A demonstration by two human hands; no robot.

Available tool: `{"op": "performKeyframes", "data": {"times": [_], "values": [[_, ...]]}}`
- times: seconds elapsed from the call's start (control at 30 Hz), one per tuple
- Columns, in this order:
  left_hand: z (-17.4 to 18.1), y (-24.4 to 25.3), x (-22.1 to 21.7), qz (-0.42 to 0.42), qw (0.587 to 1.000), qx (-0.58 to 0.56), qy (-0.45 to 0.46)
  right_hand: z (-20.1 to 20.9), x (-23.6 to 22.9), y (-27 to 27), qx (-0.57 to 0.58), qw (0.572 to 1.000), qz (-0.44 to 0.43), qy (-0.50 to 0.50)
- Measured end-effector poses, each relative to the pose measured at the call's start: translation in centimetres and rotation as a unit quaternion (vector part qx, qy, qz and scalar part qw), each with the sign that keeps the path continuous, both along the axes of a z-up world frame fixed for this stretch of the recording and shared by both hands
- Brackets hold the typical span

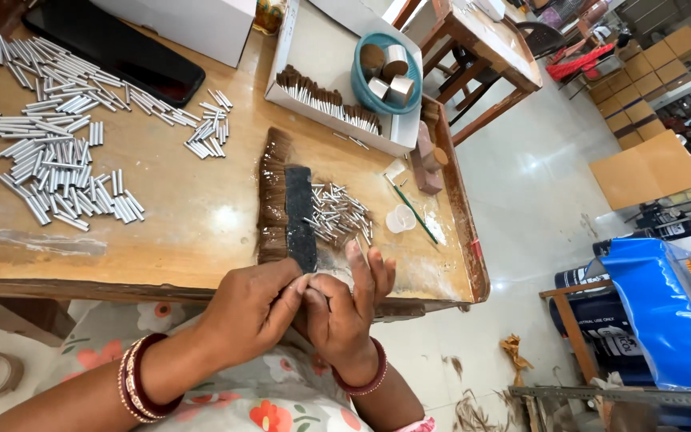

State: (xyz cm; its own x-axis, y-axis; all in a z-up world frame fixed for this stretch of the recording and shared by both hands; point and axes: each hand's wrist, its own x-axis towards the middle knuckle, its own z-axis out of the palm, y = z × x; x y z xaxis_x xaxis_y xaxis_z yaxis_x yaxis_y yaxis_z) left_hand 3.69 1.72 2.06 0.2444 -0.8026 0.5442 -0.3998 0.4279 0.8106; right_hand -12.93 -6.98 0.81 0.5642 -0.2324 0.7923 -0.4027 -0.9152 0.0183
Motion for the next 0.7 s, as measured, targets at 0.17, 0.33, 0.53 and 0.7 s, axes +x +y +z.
{"op": "performKeyframes", "data": {"times": [0.17,0.33,0.53,0.7], "values": [[-0.3,-0.1,-0.8,0.013,0.999,-0.05,-0.017,1.1,-0.2,0.0,0.05,0.998,0.036,-0.01],[0.1,0.8,0.6,0.108,0.992,-0.057,-0.011,2.5,-1.7,-1.4,0.056,0.998,-0.005,0.006],[-0.6,1.1,-1.1,0.087,0.993,-0.079,-0.012,-0.7,-1.1,-1.4,0.414,0.888,0.197,-0.033],[-1.0,1.3,-1.2,0.039,0.998,-0.036,0.042,-4.1,1.3,-1.5,0.435,0.813,0.325,-0.21]]}}
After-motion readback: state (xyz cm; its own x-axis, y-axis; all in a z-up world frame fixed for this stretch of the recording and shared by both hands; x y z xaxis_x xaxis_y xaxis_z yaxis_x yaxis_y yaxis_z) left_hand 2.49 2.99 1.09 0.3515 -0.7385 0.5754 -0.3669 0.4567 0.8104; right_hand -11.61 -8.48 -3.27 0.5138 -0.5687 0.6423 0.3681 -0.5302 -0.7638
